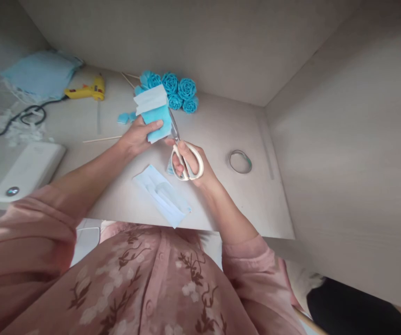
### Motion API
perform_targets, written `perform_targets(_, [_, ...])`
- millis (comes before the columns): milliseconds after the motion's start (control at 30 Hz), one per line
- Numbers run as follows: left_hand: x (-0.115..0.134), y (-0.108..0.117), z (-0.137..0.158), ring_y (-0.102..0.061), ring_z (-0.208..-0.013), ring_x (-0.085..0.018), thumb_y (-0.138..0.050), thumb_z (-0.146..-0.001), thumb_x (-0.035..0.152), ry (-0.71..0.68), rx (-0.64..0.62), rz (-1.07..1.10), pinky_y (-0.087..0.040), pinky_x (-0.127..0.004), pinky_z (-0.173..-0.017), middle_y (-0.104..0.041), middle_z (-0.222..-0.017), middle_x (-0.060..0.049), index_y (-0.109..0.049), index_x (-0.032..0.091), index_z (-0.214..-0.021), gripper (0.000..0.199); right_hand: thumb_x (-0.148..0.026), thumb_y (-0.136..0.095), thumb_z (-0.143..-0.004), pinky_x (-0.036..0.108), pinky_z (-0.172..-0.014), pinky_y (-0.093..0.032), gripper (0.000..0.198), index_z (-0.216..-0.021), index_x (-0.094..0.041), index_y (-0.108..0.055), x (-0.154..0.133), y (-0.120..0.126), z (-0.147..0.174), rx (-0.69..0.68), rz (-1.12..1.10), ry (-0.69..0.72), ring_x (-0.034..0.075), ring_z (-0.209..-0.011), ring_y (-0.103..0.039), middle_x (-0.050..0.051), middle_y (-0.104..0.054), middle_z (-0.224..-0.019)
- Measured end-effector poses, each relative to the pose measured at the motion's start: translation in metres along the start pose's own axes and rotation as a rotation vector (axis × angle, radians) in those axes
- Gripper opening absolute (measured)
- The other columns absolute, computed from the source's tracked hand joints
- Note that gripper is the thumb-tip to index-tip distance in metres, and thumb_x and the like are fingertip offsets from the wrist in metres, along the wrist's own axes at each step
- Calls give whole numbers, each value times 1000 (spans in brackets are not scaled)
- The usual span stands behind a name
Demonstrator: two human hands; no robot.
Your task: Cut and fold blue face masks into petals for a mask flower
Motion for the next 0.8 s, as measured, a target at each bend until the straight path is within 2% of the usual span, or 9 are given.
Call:
perform_targets(133, [-2,1,0,-62,-125,-31,-81,-74,51,88,31,42,-53,-45,-104,-73,-115,-9,-68,18,-105,46,-70,-62,-82,22,-44,-44,64,-113,-14,-64,4,1,-2,-40,5,21,7,-44,-46,-8,-50,-52])
perform_targets(233, [0,9,-2,-60,-129,-31,-84,-72,45,59,110,24,-51,-44,-107,-73,-119,-8,-69,20,-107,46,-69,-62,-84,27,-61,-57,62,-116,-17,-63,8,-3,-2,-105,-18,14,8,-52,-50,-6,-55,-61])
perform_targets(367, [-2,20,-6,-60,-129,-29,-85,-69,38,-16,198,-20,-49,-40,-109,-75,-116,-5,-71,21,-107,45,-70,-62,-82,32,-73,-62,64,-119,-19,-62,11,-7,-3,-164,-47,-19,9,-58,-51,-5,-58,-67])
perform_targets(500, [-8,26,-12,-63,-125,-28,-84,-68,35,-46,224,14,-51,-38,-106,-77,-112,-3,-72,22,-104,40,-72,-64,-79,33,-75,-62,67,-118,-18,-63,9,-8,-2,-153,-58,-40,9,-56,-50,-5,-59,-68])
perform_targets(667, [-6,39,-19,-62,-126,-25,-81,-71,30,-65,291,67,-52,-34,-101,-76,-114,-1,-72,25,-105,35,-74,-63,-78,30,-65,-59,66,-114,-19,-64,8,-9,0,-149,-27,-59,10,-58,-51,-4,-59,-68])
perform_targets(800, [-5,40,-19,-62,-126,-25,-82,-71,32,-59,272,58,-52,-34,-100,-76,-113,-2,-72,26,-109,40,-74,-63,-78,29,-62,-58,67,-114,-18,-65,9,-10,0,-155,-26,-61,10,-57,-51,-4,-58,-66])
Point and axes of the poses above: each hand's wrist, its own z-axis away from the middle knuckle, its own y-axis out of the back of the hand, x = y × z, the point moved 6 cm from there along -z, towards the middle knuckle
